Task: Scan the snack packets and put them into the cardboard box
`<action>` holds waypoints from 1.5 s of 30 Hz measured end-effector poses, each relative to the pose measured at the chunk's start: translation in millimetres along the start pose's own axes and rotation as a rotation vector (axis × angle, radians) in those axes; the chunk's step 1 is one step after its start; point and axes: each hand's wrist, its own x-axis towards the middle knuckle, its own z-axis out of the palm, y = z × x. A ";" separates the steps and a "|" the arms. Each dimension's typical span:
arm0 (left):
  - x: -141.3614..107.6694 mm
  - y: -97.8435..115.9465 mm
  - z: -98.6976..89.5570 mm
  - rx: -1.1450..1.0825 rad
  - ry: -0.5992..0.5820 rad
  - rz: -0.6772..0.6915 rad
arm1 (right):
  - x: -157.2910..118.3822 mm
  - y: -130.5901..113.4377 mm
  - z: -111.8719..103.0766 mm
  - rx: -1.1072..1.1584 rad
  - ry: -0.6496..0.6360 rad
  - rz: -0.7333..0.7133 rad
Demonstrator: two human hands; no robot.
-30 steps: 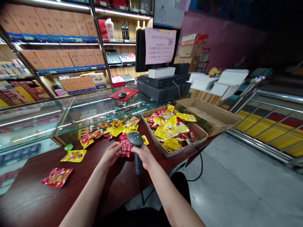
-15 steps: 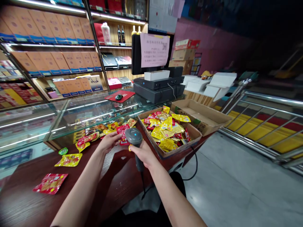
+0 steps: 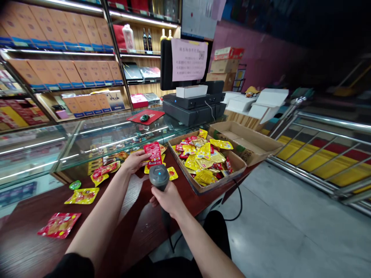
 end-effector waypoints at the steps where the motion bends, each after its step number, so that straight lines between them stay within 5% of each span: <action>1: 0.3 -0.5 -1.0 0.008 0.003 -0.002 | -0.6 0.7 1.3 -0.009 -0.005 0.001; 40: 3.8 -1.3 -5.4 0.025 -0.016 0.004 | -6.8 0.8 7.4 -0.017 -0.030 -0.010; 45: -1.0 -0.5 -5.3 0.021 -0.029 -0.018 | 3.2 -10.5 -0.9 -0.031 0.096 -0.218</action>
